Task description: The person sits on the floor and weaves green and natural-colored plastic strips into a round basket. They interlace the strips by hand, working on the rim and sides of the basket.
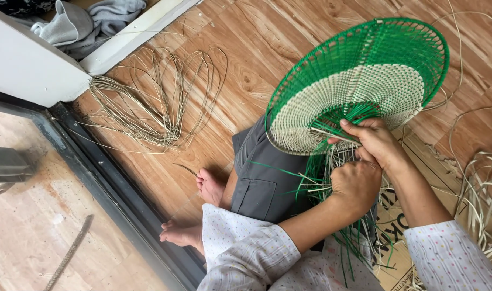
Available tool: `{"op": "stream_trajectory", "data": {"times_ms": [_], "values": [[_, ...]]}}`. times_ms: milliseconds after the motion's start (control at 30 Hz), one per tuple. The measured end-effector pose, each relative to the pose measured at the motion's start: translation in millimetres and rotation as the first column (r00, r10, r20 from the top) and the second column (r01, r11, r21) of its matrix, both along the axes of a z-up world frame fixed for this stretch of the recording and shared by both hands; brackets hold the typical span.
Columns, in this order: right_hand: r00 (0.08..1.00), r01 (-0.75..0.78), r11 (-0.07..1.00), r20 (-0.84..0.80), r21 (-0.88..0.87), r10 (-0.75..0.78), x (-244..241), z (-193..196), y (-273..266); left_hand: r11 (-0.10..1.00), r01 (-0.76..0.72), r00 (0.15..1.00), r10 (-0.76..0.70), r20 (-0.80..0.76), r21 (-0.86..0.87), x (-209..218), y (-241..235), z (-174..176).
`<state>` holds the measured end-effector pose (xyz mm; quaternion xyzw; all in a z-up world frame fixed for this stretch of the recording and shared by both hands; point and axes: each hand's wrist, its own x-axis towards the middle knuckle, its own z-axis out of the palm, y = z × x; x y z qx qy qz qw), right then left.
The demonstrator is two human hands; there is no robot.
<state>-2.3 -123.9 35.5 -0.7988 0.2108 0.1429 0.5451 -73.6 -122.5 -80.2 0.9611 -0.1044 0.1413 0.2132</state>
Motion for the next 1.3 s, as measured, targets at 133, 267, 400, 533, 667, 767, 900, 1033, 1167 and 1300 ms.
{"op": "stream_trajectory", "data": {"times_ms": [133,267,400,533,667,767,900,1033,1167,1300], "values": [[1.000,-0.015,0.999,-0.003,0.033,0.015,3,-11,-4,1.000,-0.013,0.996,0.011,-0.089,-0.013,4,-7,-6],[0.999,-0.045,0.990,0.013,0.131,0.043,21,-66,-34,0.999,-0.031,0.992,0.030,-0.123,-0.009,8,4,-6],[0.994,-0.040,0.988,0.104,0.150,0.025,37,-125,-59,0.999,0.038,0.997,-0.040,-0.070,-0.019,-7,37,1],[0.993,0.005,0.989,0.112,0.145,-0.021,37,-112,-56,0.949,0.177,0.977,-0.202,-0.074,-0.261,-14,121,91],[0.987,0.078,0.975,0.123,0.207,-0.105,29,-118,-63,0.448,0.394,0.833,-0.544,0.105,-0.803,-1,188,106],[0.980,0.049,0.907,0.154,0.418,-0.124,25,-96,-57,-0.211,0.482,-0.124,-0.977,0.172,-0.850,-6,227,117],[0.971,0.158,0.824,0.067,0.544,-0.231,10,-67,-47,-0.205,0.588,-0.129,-0.979,0.159,-0.782,-29,233,147],[0.919,0.240,0.705,0.077,0.667,-0.386,6,-52,-34,0.236,0.329,0.796,-0.590,0.135,-0.914,-9,212,188],[0.899,0.243,0.721,0.127,0.649,-0.418,13,-70,-27,0.641,0.289,0.926,-0.375,0.038,-0.711,35,127,72],[0.866,0.312,0.757,0.155,0.575,-0.475,7,-76,-20,0.814,0.173,0.949,-0.289,-0.128,-0.555,56,101,26]]}}
